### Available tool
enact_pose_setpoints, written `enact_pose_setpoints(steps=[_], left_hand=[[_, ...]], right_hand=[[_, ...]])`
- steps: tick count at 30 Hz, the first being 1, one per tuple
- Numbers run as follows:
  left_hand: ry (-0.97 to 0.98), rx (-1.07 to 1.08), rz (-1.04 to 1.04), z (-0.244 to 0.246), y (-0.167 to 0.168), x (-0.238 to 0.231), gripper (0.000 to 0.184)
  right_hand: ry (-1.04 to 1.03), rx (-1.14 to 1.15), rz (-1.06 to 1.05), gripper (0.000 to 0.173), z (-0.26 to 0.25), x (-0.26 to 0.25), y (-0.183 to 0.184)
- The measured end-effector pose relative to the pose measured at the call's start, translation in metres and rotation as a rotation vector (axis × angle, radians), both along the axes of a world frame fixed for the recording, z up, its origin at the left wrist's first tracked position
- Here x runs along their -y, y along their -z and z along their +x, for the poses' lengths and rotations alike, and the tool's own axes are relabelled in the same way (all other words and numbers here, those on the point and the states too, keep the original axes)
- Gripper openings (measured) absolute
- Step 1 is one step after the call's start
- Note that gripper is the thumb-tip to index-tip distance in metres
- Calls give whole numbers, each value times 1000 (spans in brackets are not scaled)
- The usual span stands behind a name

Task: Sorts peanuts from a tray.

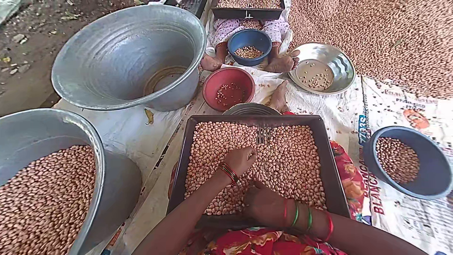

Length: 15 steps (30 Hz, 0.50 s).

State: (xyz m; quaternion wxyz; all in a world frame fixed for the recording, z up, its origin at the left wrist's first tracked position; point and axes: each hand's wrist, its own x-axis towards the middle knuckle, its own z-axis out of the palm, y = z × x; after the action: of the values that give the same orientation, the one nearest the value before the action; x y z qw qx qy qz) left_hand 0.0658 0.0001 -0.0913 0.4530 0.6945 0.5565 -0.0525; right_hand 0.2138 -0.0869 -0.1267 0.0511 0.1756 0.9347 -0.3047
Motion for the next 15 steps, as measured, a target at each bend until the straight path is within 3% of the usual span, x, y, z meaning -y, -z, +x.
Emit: enact_pose_setpoints(steps=[3, 5, 8, 11, 15], left_hand=[[6, 8, 0, -3, 4, 0, 35], [11, 16, -3, -1, 4, 0, 35], [9, 26, 16, 6, 2, -2, 36], [-45, 81, 69, 8, 5, -1, 34], [-122, 111, 138, 6, 4, 0, 32]], right_hand=[[80, 171, 22, 11, 60, -7, -18], [289, 241, 96, 15, 97, -27, -29], [567, 24, 389, 19, 142, -69, -37], [567, -195, 462, 19, 119, -75, -38], [153, -95, 112, 20, 21, -26, -21]])
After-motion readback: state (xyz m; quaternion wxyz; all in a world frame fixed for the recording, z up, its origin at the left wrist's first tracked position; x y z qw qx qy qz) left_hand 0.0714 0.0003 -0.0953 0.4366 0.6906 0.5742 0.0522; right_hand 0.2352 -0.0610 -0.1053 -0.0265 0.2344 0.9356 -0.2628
